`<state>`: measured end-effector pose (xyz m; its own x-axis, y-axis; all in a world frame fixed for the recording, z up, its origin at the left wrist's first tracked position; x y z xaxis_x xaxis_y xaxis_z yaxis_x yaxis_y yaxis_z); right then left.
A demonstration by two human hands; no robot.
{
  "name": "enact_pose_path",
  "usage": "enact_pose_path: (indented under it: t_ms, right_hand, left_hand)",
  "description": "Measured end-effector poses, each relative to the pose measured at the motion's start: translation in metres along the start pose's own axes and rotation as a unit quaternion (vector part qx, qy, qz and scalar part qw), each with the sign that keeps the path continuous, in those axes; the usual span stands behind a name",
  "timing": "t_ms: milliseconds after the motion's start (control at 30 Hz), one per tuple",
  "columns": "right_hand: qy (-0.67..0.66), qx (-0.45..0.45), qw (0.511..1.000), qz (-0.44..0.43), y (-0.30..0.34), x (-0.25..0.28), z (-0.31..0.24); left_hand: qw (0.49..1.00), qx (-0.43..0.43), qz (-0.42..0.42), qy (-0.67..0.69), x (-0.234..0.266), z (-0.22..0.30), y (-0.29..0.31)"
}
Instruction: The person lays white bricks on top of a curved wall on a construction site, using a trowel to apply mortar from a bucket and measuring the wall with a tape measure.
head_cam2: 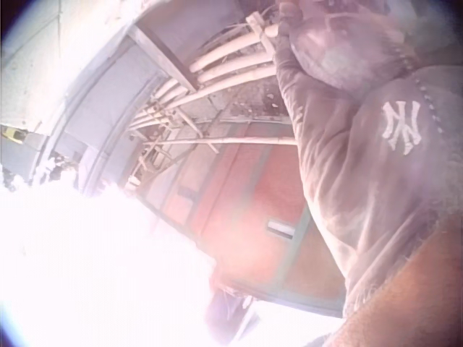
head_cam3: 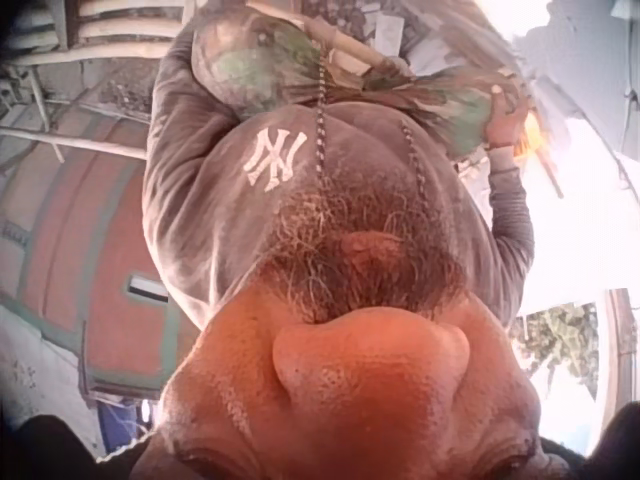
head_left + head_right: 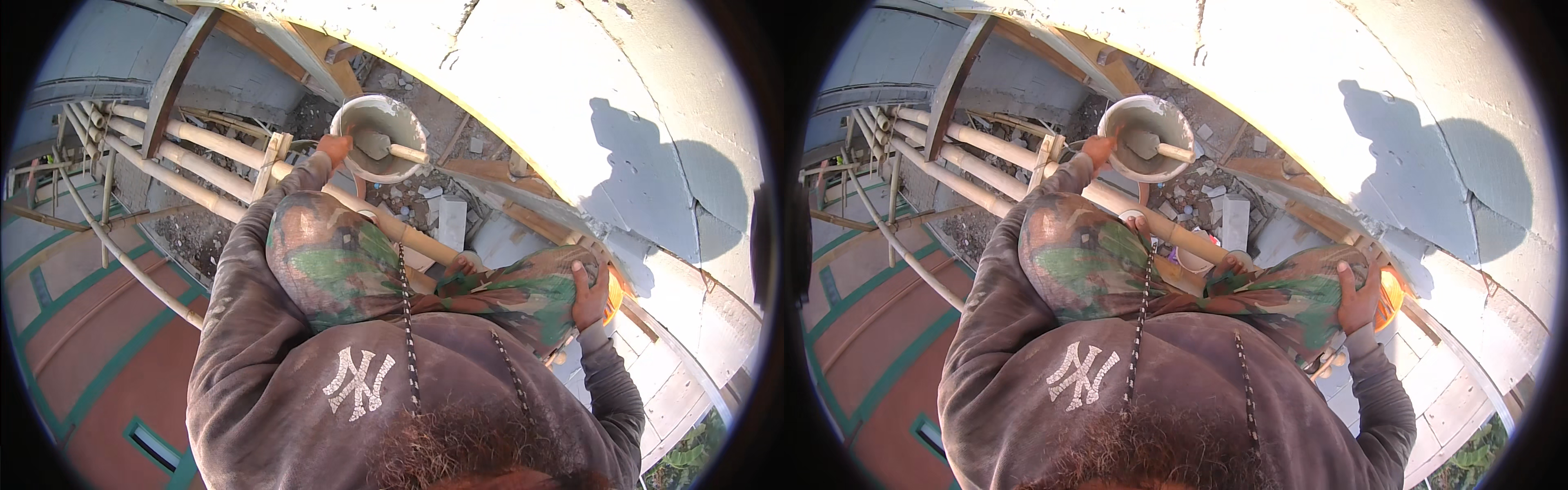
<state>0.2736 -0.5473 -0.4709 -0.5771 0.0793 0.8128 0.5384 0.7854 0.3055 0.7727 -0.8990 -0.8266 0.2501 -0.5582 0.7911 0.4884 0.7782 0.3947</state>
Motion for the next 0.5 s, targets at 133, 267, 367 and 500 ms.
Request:
enact_pose_path:
  t_ms: [133, 267, 367, 500]
  right_hand:
    - [-0.017, -0.024, 0.999, 0.028, 0.016, 0.001, 0.007]
    - [-0.130, -0.054, 0.990, 0.031, 0.029, 0.007, 0.028]
    - [-0.106, -0.058, 0.992, 0.044, 0.037, 0.007, 0.021]
    - [-0.072, -0.028, 0.996, 0.036, 0.028, 0.007, 0.006]
  left_hand:
    - [0.998, 0.036, -0.049, 0.021, -0.038, 0.003, -0.005]
    - [0.921, 0.262, -0.032, 0.288, -0.073, -0.012, -0.028]
    - [0.836, 0.343, -0.037, 0.427, -0.087, 0.003, -0.029]
    - [0.911, 0.206, -0.056, 0.352, -0.101, -0.022, -0.034]
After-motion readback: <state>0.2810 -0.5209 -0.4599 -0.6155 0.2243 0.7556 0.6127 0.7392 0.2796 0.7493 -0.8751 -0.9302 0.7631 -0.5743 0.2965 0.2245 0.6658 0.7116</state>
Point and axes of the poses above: each hand's wrist, its own y-axis away from the middle knuckle, its own x-axis out of the back of the hand, z = x × y, the point moved 3 cm from there along -y, towards the middle knuckle, and after that the axes turned 2 degrees about y, right-handed, at the moved point
